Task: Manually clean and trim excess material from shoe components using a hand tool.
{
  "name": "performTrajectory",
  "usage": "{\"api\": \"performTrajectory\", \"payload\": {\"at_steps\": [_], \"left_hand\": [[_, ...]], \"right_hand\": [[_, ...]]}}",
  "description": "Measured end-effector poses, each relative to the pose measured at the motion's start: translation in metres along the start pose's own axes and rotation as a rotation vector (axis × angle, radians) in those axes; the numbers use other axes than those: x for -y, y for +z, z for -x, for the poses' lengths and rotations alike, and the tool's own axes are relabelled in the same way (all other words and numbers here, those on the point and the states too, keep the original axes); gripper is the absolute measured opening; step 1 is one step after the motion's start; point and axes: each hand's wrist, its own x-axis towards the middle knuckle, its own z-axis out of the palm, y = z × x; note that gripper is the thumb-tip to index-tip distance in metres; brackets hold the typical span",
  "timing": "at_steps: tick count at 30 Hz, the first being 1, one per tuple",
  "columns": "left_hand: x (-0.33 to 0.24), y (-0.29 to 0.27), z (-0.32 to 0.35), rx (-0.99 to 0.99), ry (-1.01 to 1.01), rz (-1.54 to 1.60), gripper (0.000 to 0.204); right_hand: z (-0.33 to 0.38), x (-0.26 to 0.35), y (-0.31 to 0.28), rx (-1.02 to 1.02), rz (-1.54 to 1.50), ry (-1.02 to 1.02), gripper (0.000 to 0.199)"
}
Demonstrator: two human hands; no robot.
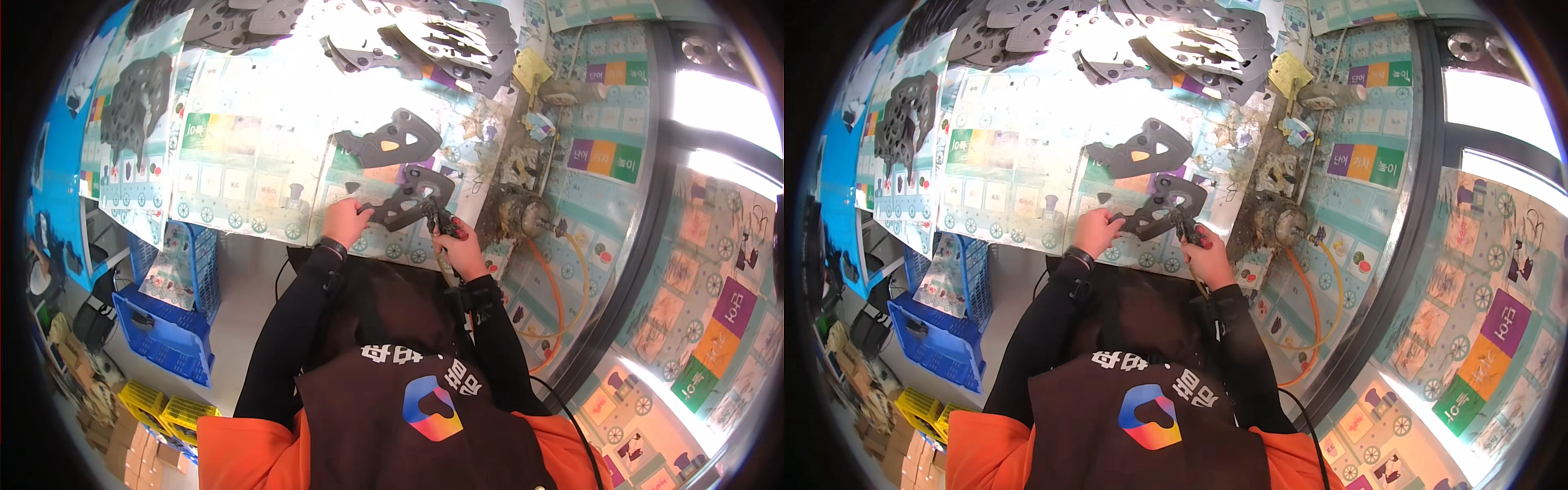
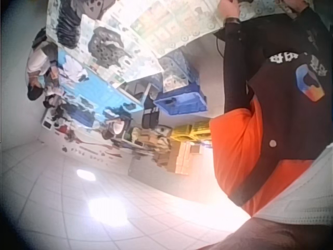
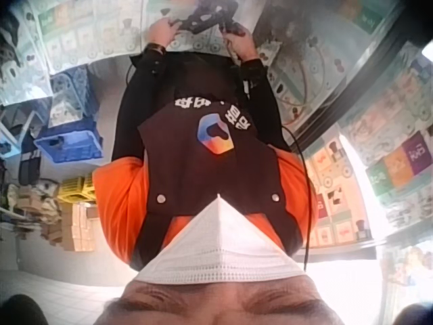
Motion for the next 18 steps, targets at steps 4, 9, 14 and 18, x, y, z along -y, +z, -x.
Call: {"api": "performTrajectory", "payload": {"at_steps": [4, 9, 14, 18], "left_hand": [[0.005, 0.002, -0.001, -0.004, -0.002, 0.007, 0.029], [0.017, 0.007, -0.005, -0.017, 0.100, -0.030, 0.025], [0.019, 0.007, -0.007, -0.032, 0.118, -0.074, 0.024], [0.010, 0.004, -0.004, -0.017, 0.092, -0.038, 0.024]], "right_hand": [[0.001, 0.003, 0.005, 0.047, 0.000, 0.004, 0.010], [0.002, 0.004, 0.011, 0.075, 0.028, -0.019, 0.009], [0.003, 0.013, 0.011, 0.125, 0.088, 0.060, 0.010], [0.005, 0.012, 0.009, 0.138, 0.106, 0.067, 0.011]]}}
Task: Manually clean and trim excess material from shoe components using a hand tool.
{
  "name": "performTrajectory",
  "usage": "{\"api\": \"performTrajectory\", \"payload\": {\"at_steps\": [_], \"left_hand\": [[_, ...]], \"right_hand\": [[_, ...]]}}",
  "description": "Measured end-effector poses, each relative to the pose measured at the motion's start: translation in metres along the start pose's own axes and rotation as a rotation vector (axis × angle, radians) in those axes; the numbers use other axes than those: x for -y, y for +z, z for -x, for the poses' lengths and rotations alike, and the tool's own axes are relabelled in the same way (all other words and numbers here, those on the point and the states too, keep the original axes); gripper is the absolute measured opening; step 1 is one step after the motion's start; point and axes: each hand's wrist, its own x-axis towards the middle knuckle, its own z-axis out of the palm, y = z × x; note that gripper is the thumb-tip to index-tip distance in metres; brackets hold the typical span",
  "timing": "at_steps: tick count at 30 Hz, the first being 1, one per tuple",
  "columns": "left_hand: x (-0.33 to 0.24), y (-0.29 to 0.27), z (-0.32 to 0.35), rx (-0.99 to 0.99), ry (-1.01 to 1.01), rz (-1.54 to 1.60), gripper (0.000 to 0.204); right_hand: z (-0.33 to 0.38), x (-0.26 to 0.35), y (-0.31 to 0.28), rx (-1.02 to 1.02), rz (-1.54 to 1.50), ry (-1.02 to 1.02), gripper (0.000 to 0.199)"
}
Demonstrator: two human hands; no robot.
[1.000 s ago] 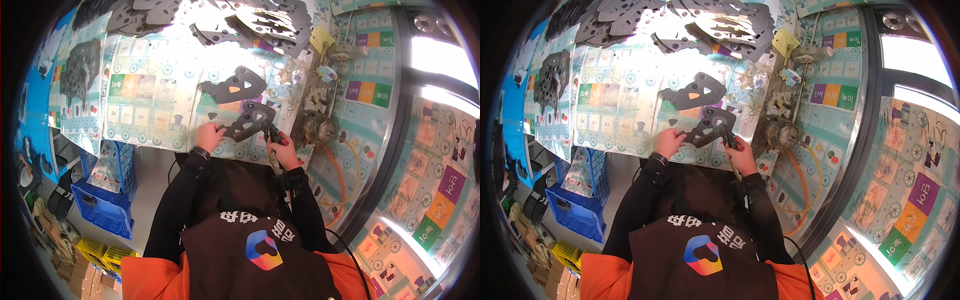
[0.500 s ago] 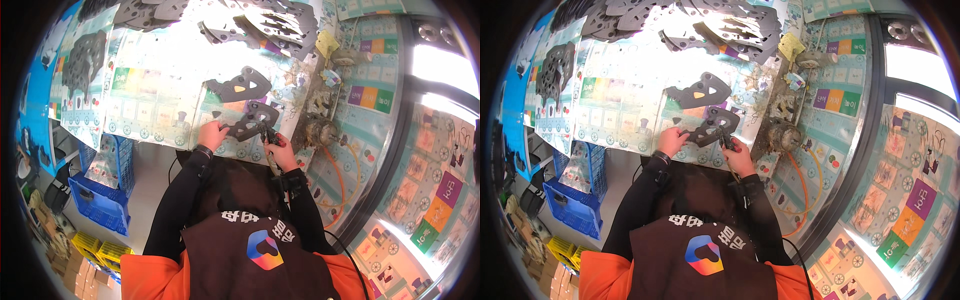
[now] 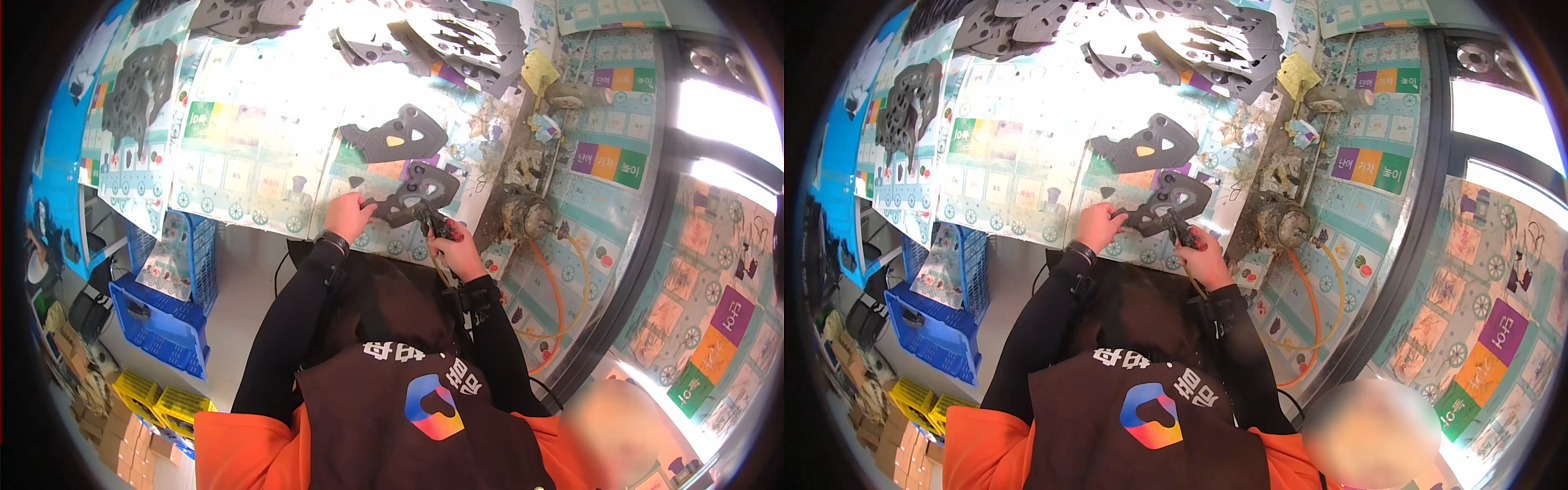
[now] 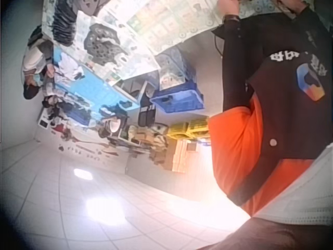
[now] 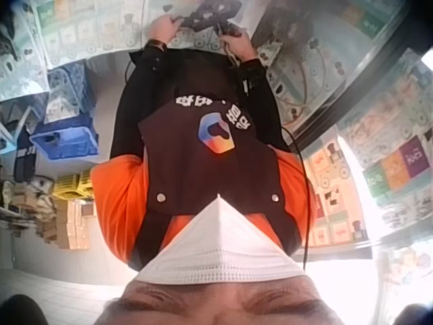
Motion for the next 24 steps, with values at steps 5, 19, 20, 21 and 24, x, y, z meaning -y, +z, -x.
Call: {"api": "performTrajectory", "payload": {"at_steps": [5, 19, 20, 21, 24], "left_hand": [[-0.001, -0.001, 0.002, -0.008, -0.015, 0.009, 0.024], [0.012, 0.011, -0.005, -0.041, 0.046, -0.047, 0.025], [0.012, 0.009, -0.006, -0.038, 0.047, -0.043, 0.025], [0.012, 0.005, -0.007, -0.038, 0.048, -0.045, 0.025], [0.011, -0.007, -0.004, -0.054, 0.047, -0.070, 0.024]], "right_hand": [[0.001, -0.007, -0.004, 0.003, -0.032, 0.048, 0.013], [-0.003, 0.001, 0.007, 0.043, 0.007, 0.030, 0.014], [-0.003, 0.003, 0.010, 0.054, 0.017, 0.033, 0.014], [-0.005, 0.003, 0.013, 0.054, 0.016, 0.031, 0.014], [-0.007, -0.001, 0.019, 0.105, 0.026, 0.020, 0.017]]}}
